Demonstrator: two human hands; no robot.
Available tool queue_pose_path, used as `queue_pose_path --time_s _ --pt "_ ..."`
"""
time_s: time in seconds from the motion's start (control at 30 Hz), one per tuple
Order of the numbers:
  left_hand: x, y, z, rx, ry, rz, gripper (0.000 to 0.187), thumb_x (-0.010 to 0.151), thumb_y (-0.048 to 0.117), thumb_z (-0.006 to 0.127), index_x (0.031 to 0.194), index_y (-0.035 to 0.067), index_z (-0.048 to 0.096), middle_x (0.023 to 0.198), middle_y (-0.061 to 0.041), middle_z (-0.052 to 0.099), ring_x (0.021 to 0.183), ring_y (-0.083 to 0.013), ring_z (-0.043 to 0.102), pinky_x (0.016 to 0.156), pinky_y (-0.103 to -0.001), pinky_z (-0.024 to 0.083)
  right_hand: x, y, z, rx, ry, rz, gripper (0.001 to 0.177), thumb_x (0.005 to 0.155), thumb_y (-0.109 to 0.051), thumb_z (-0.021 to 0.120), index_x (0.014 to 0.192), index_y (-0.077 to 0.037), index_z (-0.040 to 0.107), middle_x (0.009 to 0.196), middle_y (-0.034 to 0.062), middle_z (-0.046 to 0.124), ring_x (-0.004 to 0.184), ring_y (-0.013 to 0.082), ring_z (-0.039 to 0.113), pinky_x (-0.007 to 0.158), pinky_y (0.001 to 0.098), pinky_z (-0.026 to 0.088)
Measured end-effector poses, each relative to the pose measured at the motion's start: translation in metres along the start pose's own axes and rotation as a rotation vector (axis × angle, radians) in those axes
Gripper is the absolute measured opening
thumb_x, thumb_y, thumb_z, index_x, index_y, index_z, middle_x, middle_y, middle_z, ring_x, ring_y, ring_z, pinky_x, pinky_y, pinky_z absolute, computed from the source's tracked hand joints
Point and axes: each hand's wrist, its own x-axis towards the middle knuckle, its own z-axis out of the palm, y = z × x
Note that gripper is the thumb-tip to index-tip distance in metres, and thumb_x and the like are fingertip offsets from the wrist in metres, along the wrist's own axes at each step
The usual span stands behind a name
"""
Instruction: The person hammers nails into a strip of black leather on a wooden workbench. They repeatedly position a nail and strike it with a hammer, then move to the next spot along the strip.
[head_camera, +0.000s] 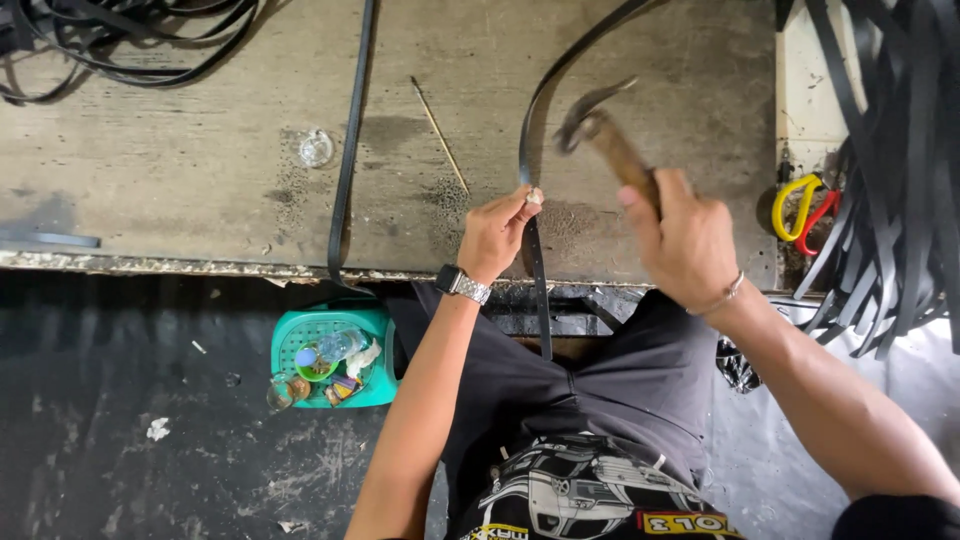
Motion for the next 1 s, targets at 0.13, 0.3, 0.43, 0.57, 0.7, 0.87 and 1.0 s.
queue_pose_path --time_s 0.13,0.3,0.43,0.57,0.7,0.87,1.0 --pt "-0.003 -0.003 0.004 -0.022 0.016 -0.011 0.026 0.094 0.019 0.078 0.118 0.011 0.077 0.089 -0.015 0.078 0.08 -0.0354 0.074 0.061 -0.038 0.061 0.013 0.055 0.036 -0.305 0.161 0.056 0.041 0.116 -0.053 0.052 0.114 -0.013 0.059 0.072 0.0137 0.071 0.067 0.0372 0.074 0.063 0.0498 0.055" --pt "-0.002 -0.001 0.004 -0.044 0.032 -0.017 0.024 0.093 0.017 0.079 0.115 0.008 0.078 0.087 -0.014 0.078 0.079 -0.0349 0.075 0.064 -0.037 0.062 0.012 0.137 0.088 -0.753 0.218 0.136 0.038 0.096 -0.044 0.076 0.113 -0.015 0.058 0.09 0.003 0.064 0.088 0.0268 0.068 0.069 0.0452 0.054" --pt "0.001 0.003 0.0 -0.028 0.025 -0.03 0.021 0.094 0.02 0.079 0.113 0.01 0.079 0.088 -0.013 0.079 0.08 -0.0341 0.075 0.065 -0.036 0.062 0.015 0.085 0.08 -0.657 0.179 0.052 0.042 0.09 -0.028 0.08 0.126 -0.01 0.067 0.12 0.0098 0.06 0.118 0.03 0.055 0.097 0.0458 0.041" --pt "0.01 0.015 -0.008 -0.075 0.026 -0.073 0.02 0.095 0.021 0.078 0.113 0.012 0.079 0.089 -0.012 0.079 0.083 -0.0331 0.075 0.065 -0.036 0.062 0.021 0.009 0.088 -0.09 0.108 -0.344 0.053 0.085 -0.027 0.079 0.131 -0.005 0.066 0.13 0.0181 0.063 0.131 0.0371 0.055 0.108 0.0493 0.042" --pt "0.007 0.014 -0.009 -0.106 0.001 -0.163 0.02 0.095 0.021 0.077 0.113 0.013 0.08 0.094 -0.014 0.078 0.086 -0.0321 0.076 0.063 -0.035 0.064 0.019 -0.008 0.123 0.001 -0.063 -0.422 0.064 0.085 -0.052 0.072 0.136 -0.014 0.063 0.146 0.0098 0.057 0.142 0.0285 0.049 0.121 0.0477 0.029" --pt "0.018 0.028 -0.026 -0.563 0.158 -0.457 0.021 0.105 0.014 0.063 0.113 -0.001 0.075 0.098 -0.025 0.076 0.088 -0.0331 0.076 0.075 -0.039 0.067 0.009 -0.01 0.115 0.044 -0.018 -0.46 0.056 0.09 -0.05 0.071 0.135 -0.016 0.065 0.15 0.0101 0.054 0.144 0.0283 0.047 0.121 0.0496 0.027" --pt "0.019 0.028 -0.024 -0.654 0.183 -0.519 0.021 0.105 0.01 0.062 0.115 -0.007 0.072 0.1 -0.031 0.074 0.089 -0.0388 0.075 0.077 -0.044 0.067 0.002 -0.016 0.106 0.036 0.008 -0.456 0.053 0.089 -0.052 0.07 0.131 -0.019 0.068 0.153 0.0086 0.053 0.147 0.0249 0.044 0.124 0.0479 0.022"
